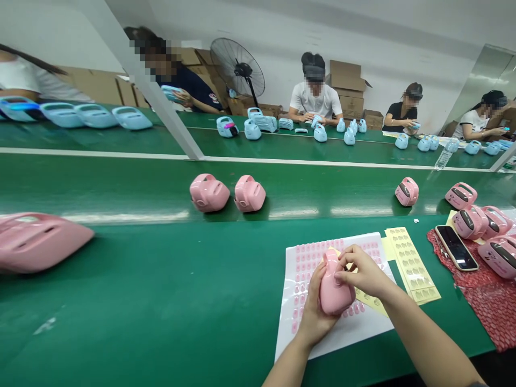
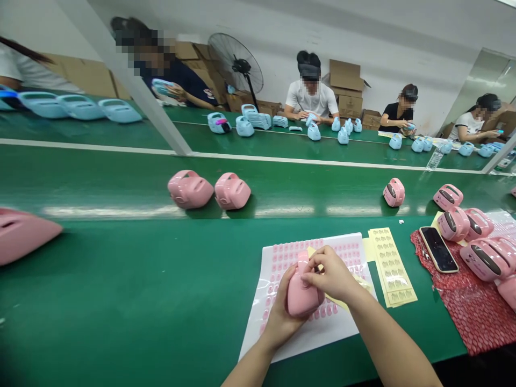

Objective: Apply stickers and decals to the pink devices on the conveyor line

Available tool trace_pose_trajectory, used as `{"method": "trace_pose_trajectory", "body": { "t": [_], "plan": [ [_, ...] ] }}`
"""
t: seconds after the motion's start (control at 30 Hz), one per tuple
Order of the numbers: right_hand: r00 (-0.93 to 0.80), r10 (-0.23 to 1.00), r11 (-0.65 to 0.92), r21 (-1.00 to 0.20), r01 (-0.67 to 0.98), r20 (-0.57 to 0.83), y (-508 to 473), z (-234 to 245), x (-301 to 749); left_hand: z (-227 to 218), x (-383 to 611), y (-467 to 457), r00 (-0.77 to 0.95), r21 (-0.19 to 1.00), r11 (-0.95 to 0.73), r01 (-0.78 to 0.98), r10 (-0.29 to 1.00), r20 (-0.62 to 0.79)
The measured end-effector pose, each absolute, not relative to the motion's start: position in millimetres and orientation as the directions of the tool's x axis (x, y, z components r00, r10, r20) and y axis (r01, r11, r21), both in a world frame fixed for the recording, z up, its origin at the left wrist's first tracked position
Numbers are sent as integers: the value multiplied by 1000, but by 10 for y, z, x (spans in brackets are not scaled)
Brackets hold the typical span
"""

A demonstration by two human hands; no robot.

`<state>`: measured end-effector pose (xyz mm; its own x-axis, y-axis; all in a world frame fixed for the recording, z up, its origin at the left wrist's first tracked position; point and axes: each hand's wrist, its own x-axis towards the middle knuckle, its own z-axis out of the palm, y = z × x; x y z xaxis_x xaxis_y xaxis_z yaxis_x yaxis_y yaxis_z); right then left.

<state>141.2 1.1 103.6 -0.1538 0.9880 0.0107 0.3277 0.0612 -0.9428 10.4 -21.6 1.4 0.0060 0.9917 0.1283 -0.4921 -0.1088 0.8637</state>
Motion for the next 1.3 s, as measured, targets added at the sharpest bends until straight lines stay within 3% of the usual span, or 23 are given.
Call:
{"method": "trace_pose_trajectory", "body": {
  "t": [0.13, 0.23, 0.33, 0.43, 0.6, 0.67, 0.77, 0.83, 0.9, 1.0, 1.07, 1.2, 1.3],
  "plan": [
    [-95, 994, 85, -941, 328, 56, -21, 1003, 1385, 45, 126, -223, 54, 859, -70, -507, 992, 112],
    [-80, 995, 88, -940, 329, 65, -39, 1004, 1369, 41, 110, -207, -1, 870, -101, -482, 993, 114],
    [-101, 994, 77, -932, 355, 43, -39, 1026, 1366, 5, 53, -175, 60, 945, -226, -236, 967, 246],
    [-130, 991, 77, -917, 392, 27, -37, 1043, 1373, -24, -8, -150, 191, 916, -402, 7, 900, 393],
    [-165, 975, 210, -865, 456, 150, -69, 988, 1392, 0, -28, -150, 240, 858, -502, 114, 851, 466],
    [-200, 939, 345, -787, 511, 282, -93, 937, 1403, 7, -22, -152, 239, 848, -513, 132, 847, 475],
    [-287, 829, 542, -563, 624, 480, -131, 861, 1426, -1, -16, -150, 227, 842, -517, 157, 848, 479],
    [-331, 770, 596, -430, 678, 545, -154, 821, 1442, -10, -14, -148, 223, 837, -522, 167, 846, 484],
    [-351, 750, 609, -377, 698, 561, -175, 795, 1453, -13, -14, -147, 225, 830, -530, 174, 842, 491],
    [-331, 775, 591, -432, 681, 538, -192, 773, 1452, -8, -17, -149, 225, 820, -539, 196, 838, 497],
    [-264, 834, 531, -570, 627, 485, -182, 765, 1450, -4, -22, -150, 223, 812, -546, 205, 834, 504],
    [-186, 966, 242, -882, 405, 180, -81, 780, 1481, 1, -31, -147, 260, 768, -614, 182, 783, 565],
    [-220, 975, 34, -952, 303, -35, 15, 817, 1522, 3, -38, -143, 294, 739, -652, 167, 749, 594]
  ]
}}
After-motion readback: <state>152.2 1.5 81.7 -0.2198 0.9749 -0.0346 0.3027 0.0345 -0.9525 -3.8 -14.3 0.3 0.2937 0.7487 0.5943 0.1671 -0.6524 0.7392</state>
